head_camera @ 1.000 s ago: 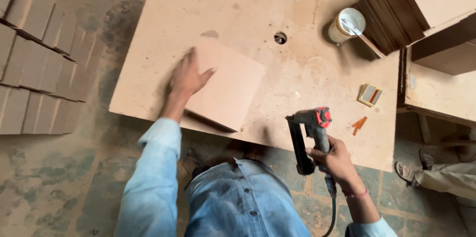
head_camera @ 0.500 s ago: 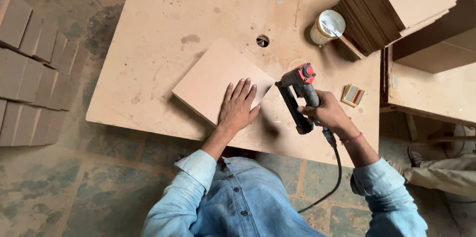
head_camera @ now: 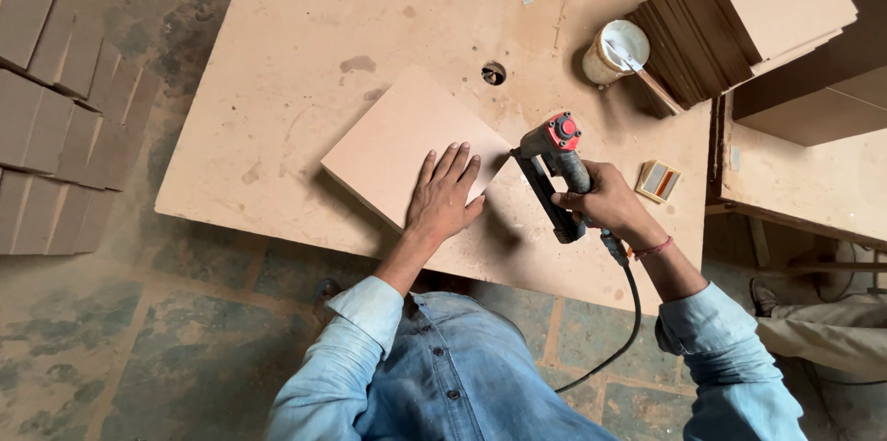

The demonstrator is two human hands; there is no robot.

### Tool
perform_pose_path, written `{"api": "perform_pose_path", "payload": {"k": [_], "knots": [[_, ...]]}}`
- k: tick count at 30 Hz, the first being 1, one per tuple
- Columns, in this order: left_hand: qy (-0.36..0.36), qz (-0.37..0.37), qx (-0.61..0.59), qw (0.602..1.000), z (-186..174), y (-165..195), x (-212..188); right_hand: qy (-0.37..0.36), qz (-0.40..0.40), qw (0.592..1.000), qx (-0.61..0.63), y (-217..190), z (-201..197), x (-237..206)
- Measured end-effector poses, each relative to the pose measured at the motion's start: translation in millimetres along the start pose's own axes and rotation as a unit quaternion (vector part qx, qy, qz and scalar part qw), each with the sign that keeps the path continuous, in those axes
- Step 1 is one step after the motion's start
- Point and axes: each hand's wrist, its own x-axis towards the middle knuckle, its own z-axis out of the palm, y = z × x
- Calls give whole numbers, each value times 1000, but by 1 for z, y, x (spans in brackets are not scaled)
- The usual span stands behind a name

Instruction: The person assembles cardboard boxes by applying glue to the edges of a box frame, placing a lid on top, and securing it with a pneumatic nail gun. The process is repeated for multiple boxes, with finished units stacked on the table.

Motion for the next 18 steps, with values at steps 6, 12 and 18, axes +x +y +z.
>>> {"api": "perform_pose_path", "payload": {"k": [6, 12, 18], "knots": [[15, 31, -31, 999, -2, -6, -9, 1, -4, 1000, 4, -3, 7, -5], [64, 78, -61, 993, -9, -21, -76, -48, -2, 999, 20, -5, 32, -28], [94, 83, -75, 989, -4, -33, -97, -64, 3, 998, -2, -16, 52, -38]]}}
